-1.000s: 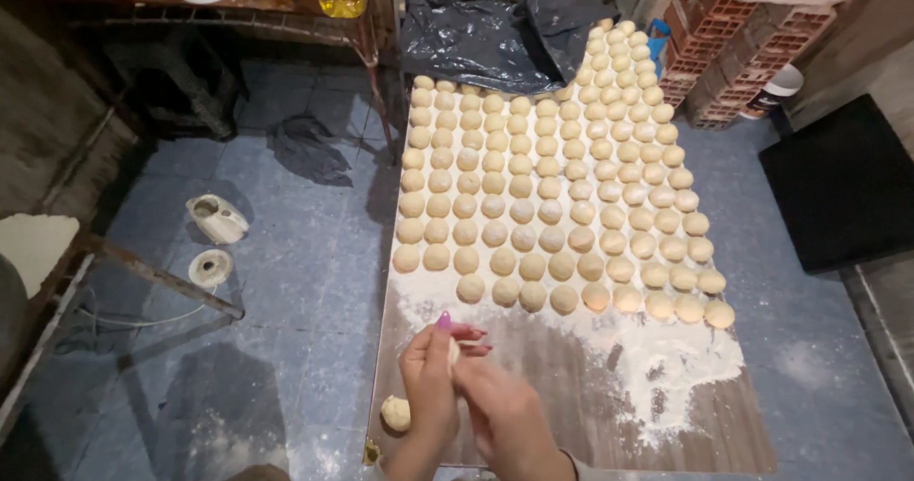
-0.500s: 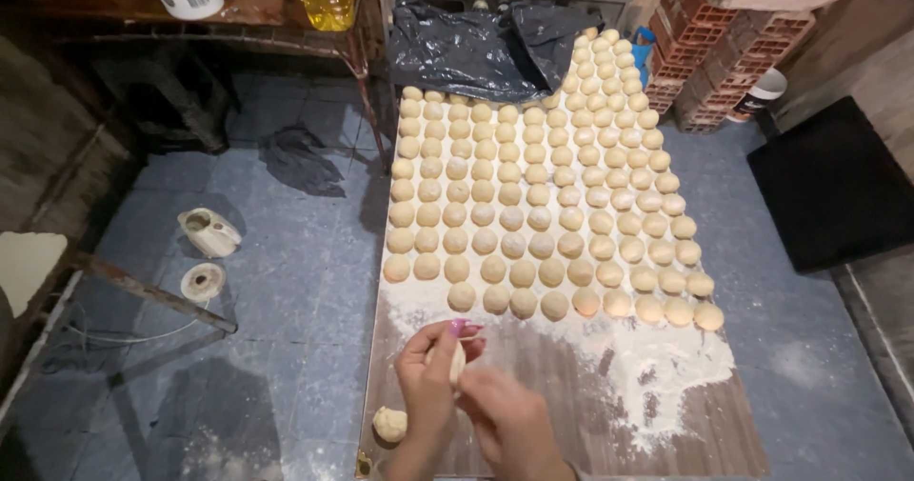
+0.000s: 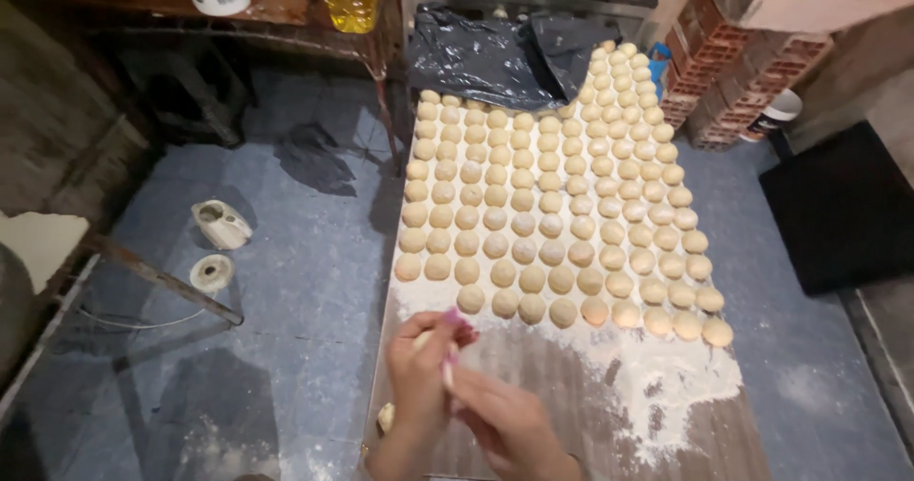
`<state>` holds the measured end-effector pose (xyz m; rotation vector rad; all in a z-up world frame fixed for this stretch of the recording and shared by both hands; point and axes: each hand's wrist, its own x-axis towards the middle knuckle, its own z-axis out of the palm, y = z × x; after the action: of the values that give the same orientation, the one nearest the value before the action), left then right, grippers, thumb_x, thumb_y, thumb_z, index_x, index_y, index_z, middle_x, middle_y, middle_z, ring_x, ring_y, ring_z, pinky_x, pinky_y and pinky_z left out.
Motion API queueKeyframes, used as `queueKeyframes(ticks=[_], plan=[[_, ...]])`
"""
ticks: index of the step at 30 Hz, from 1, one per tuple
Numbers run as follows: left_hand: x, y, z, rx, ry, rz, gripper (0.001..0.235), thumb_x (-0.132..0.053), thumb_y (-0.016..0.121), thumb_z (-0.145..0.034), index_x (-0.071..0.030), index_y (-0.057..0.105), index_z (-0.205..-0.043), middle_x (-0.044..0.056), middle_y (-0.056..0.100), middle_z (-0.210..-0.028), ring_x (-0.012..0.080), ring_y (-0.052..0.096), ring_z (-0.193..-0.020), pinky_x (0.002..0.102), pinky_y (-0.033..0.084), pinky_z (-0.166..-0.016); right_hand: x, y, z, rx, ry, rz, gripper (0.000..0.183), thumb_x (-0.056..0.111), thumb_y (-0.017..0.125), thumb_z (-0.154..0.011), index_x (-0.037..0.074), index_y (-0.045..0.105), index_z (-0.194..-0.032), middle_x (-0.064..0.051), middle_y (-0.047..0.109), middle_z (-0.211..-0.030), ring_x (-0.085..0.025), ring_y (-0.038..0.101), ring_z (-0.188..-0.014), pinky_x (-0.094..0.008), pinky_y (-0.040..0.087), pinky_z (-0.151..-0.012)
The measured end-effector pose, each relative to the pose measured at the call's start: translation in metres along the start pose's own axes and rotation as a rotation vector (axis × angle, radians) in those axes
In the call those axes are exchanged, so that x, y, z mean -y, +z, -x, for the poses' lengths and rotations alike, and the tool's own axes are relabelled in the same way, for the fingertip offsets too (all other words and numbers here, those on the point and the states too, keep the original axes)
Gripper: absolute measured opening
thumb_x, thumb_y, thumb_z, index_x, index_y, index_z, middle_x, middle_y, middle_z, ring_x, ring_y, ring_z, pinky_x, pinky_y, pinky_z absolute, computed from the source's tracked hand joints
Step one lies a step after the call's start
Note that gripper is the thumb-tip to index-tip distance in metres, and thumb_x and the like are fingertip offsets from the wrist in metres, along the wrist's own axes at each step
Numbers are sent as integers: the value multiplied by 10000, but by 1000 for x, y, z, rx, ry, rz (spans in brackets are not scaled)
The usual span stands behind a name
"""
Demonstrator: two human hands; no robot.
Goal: Rolling small pieces of dough into balls on a floured work surface.
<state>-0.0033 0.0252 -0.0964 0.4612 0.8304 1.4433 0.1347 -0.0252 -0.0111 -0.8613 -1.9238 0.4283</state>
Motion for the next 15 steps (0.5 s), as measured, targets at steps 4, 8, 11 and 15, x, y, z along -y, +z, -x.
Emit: queueKeyframes(ticks=[4,8,11,15], plan=[[-2,20,23,236,207,21,498,-318,601,-1035,117,599,-1277,212,680,-1173,281,643,-1093,464,525,-1037,19,-38,-33,9,-48,-91,415,344,507,-1015,39,709,-1211,-166,749,-1233,-299,740,-1144,-445,563,-908],[-84,91,61,588,84,367,907,-673,402,-897,-106,254,-1589,91,434,-1560,212,433,-1462,463,356,-1254,-6,11,3,-70,-282,106,716,626,358,-1081,-2,678,-1206,-210,725,-1245,-450,659,-1262,-560,480,-1127],[-58,85,70,719,-82,256,1114,-855,260,-861,-112,144,-1682,189,305,-1687,259,370,-1441,453,241,-1217,9,-8,-24,-52,-358,115,713,633,389,-1058,1,690,-1194,-192,734,-1238,-414,680,-1256,-569,481,-1131],[-80,82,74,786,-230,269,1161,-894,191,-893,-59,176,-1699,253,267,-1706,307,312,-1465,437,146,-1260,30,-14,-39,-61,-434,156,709,643,435,-1023,7,708,-1177,-164,748,-1228,-360,711,-1248,-581,482,-1136]])
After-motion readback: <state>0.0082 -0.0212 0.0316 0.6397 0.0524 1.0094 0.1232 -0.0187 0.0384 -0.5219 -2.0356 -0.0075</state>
